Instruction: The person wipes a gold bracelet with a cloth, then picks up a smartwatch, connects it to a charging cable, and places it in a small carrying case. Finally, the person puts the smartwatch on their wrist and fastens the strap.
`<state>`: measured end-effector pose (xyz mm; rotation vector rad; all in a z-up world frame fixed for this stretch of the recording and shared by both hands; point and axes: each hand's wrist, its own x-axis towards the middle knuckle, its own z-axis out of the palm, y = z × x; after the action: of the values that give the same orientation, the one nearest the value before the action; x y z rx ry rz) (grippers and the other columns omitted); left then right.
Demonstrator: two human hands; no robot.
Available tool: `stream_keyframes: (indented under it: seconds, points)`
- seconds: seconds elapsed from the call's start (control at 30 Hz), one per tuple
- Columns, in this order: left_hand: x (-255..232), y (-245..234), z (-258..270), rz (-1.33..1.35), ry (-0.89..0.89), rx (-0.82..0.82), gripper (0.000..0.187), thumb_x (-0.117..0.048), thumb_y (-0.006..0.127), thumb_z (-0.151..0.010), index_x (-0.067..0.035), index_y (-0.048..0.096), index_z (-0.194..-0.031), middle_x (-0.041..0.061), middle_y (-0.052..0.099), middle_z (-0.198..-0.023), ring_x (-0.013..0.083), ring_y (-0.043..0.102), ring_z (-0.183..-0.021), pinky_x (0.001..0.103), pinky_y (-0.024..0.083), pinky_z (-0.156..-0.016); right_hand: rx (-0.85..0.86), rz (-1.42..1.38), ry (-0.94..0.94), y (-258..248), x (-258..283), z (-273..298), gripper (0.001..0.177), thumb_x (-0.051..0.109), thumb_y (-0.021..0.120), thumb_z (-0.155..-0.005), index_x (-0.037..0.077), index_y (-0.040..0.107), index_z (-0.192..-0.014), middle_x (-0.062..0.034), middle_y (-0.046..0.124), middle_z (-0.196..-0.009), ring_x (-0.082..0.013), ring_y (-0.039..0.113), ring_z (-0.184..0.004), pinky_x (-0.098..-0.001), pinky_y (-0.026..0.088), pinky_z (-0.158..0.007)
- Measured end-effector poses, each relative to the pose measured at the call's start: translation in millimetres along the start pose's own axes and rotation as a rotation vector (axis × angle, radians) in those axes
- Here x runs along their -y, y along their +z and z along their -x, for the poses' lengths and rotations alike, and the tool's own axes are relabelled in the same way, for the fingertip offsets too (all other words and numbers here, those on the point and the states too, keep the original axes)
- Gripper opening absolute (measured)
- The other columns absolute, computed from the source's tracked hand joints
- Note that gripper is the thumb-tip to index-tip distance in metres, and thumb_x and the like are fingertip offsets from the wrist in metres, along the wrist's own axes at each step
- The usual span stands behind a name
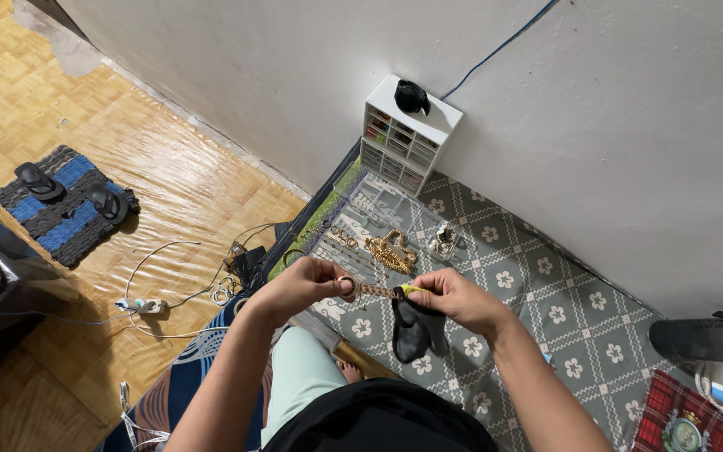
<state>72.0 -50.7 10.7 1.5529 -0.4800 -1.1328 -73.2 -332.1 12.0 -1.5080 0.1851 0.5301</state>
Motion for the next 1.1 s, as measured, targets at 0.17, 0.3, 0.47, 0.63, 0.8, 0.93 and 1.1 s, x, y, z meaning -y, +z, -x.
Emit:
stream_keyframes:
  seconds: [0.17, 0.3, 0.47, 0.63, 0.8, 0.93, 1.1]
  points:
    - [1.7, 2.3, 1.2, 0.011, -0.006, 0.000, 0.028, -0.023, 0.074, -0.090, -0.001, 0.075, -0.107, 0.007, 0.079, -0.093, 0.0137, 0.072, -0.090, 0.030, 0.056, -0.088, -0.050, -0.066, 0.037, -0.6, -10.6, -1.1, 0.030, 0.031, 0.069, -0.096, 0.002, 0.073, -0.090, 0.0066, 0.065, -0.070, -0.0019, 0.052, -0.062, -0.0210, 0.042, -0.056]
    - [3.8, 6.1, -0.6, 0.019, -0.001, -0.004, 0.029, -0.024, 0.073, -0.091, -0.003, 0.075, -0.111, 0.006, 0.079, -0.093, 0.0121, 0.069, -0.085, 0.030, 0.053, -0.080, -0.098, -0.173, -0.026, -2.5, -30.6, -7.2, 0.035, 0.033, 0.067, -0.102, 0.001, 0.069, -0.086, 0.0046, 0.064, -0.070, -0.0019, 0.052, -0.060, -0.0207, 0.043, -0.054]
    - [5.3, 18.0, 2.9, 0.122, 0.017, 0.030, 0.023, -0.022, 0.072, -0.093, -0.001, 0.073, -0.100, 0.008, 0.080, -0.093, 0.0137, 0.070, -0.081, 0.031, 0.055, -0.077, -0.286, -0.495, -0.050, 5.9, -60.1, -16.3, 0.028, 0.027, 0.067, -0.101, 0.000, 0.072, -0.095, -0.0013, 0.070, -0.074, -0.0076, 0.062, -0.061, -0.0244, 0.053, -0.055]
    - [6.1, 36.0, 8.7, 0.391, -0.041, -0.029, 0.018, -0.017, 0.071, -0.092, -0.001, 0.071, -0.100, 0.011, 0.080, -0.100, 0.0145, 0.072, -0.082, 0.031, 0.059, -0.082, -0.423, -0.838, 0.002, 18.5, -77.8, -10.7, 0.026, 0.026, 0.061, -0.099, 0.003, 0.072, -0.103, -0.0058, 0.074, -0.087, -0.0144, 0.071, -0.074, -0.0316, 0.061, -0.067]
    - [16.1, 44.1, 9.3, 0.641, -0.088, -0.173, 0.020, -0.015, 0.070, -0.094, -0.003, 0.072, -0.109, 0.009, 0.073, -0.095, 0.0140, 0.069, -0.078, 0.032, 0.060, -0.076, -0.341, -1.011, -0.002, 46.6, -75.1, -3.8, 0.028, 0.030, 0.061, -0.097, 0.005, 0.072, -0.104, -0.0098, 0.075, -0.093, -0.0209, 0.073, -0.082, -0.0377, 0.062, -0.079]
    - [30.8, 54.9, 7.1, 0.708, 0.007, -0.229, 0.025, -0.012, 0.071, -0.095, 0.000, 0.073, -0.117, 0.009, 0.072, -0.093, 0.0137, 0.068, -0.077, 0.030, 0.061, -0.074, -0.377, -0.962, 0.002, 79.9, -57.3, -10.4, 0.030, 0.032, 0.066, -0.097, 0.004, 0.072, -0.106, -0.0074, 0.074, -0.093, -0.0168, 0.072, -0.081, -0.0358, 0.061, -0.078]
    - [43.3, 73.8, 10.3, 0.628, 0.059, -0.391, 0.027, -0.009, 0.072, -0.091, 0.002, 0.074, -0.116, 0.008, 0.077, -0.095, 0.0118, 0.070, -0.076, 0.028, 0.058, -0.070, -0.360, -0.787, -0.098, 111.4, -36.1, -20.9, 0.029, 0.030, 0.070, -0.093, 0.004, 0.075, -0.107, -0.0029, 0.074, -0.090, -0.0120, 0.069, -0.077, -0.0283, 0.060, -0.072]
